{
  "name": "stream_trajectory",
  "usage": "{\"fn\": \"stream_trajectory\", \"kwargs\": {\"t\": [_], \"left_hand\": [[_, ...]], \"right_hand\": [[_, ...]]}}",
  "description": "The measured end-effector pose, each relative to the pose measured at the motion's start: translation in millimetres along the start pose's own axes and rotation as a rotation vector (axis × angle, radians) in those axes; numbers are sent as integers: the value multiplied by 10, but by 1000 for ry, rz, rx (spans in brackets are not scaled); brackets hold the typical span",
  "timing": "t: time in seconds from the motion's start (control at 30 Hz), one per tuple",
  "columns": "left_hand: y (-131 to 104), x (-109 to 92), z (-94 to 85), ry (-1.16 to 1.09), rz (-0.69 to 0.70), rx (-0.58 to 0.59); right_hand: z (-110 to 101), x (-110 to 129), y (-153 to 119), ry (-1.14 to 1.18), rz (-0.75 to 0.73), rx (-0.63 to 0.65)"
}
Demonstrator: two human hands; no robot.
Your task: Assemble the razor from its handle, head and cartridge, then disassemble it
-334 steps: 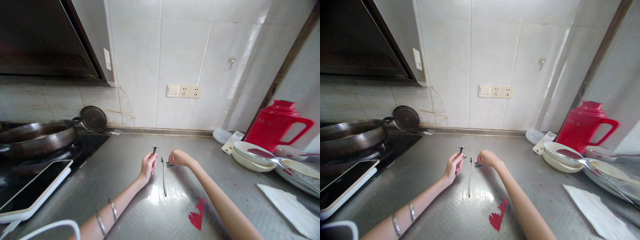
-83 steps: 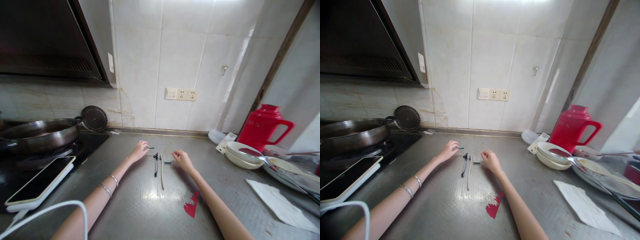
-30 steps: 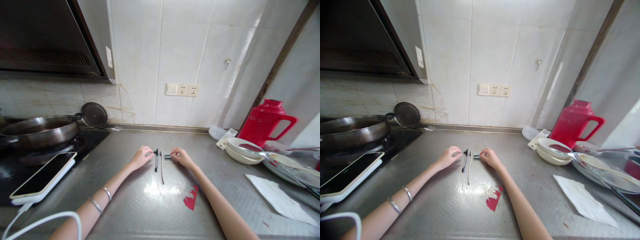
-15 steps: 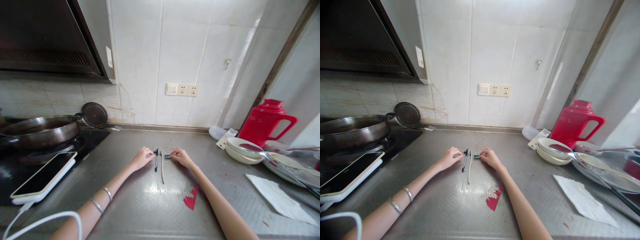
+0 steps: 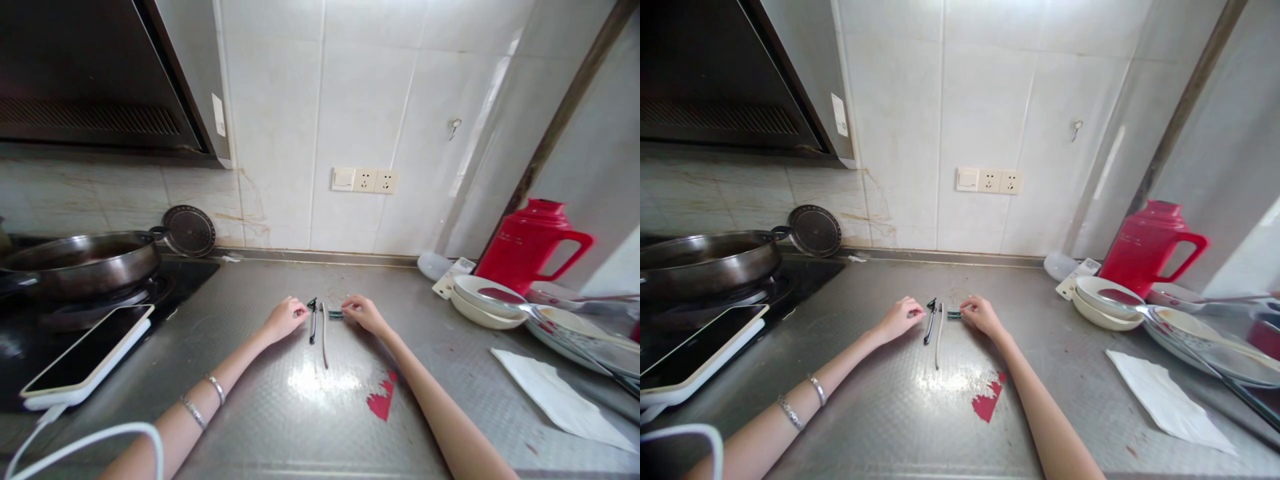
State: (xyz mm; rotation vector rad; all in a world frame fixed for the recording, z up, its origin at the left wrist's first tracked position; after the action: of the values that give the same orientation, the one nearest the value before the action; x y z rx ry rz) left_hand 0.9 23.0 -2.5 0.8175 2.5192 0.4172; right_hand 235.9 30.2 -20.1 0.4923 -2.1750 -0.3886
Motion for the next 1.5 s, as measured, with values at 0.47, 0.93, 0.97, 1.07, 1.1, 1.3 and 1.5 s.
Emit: {"fn": "stream_trajectory", "kwargs": {"t": [0.47,0.93,0.97,1.07,1.1,1.3,1.5], "left_hand": [[-45,-414,132,329,-362,288],[-25,-422,123,261,-353,189],[-26,-446,100,256,-349,163],[-41,-536,34,251,-340,107],[-48,-572,13,252,-337,95],[-74,-856,-56,257,-277,102],[-20,-1124,-12,271,-162,95]], "right_hand": [[-14,-17,23,-49,15,-14],[-124,225,74,-23,157,-158],[-105,287,70,21,218,-155],[15,492,33,162,387,-66],[61,560,15,200,425,-21],[136,816,-85,304,480,51],[-141,729,-159,270,494,-45]]}}
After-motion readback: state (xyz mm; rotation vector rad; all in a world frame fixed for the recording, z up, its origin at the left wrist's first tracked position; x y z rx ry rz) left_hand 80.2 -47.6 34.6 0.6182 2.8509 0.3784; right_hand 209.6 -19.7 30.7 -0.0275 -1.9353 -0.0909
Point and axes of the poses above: each hand's wrist, its own y-axis towards the middle knuckle, its own z-axis out of the palm, x = y × z, the point moved 4 cm from there along y, towards the middle knuckle, and after that the axes turned 7 degrees about y, right-handed, at the moved point
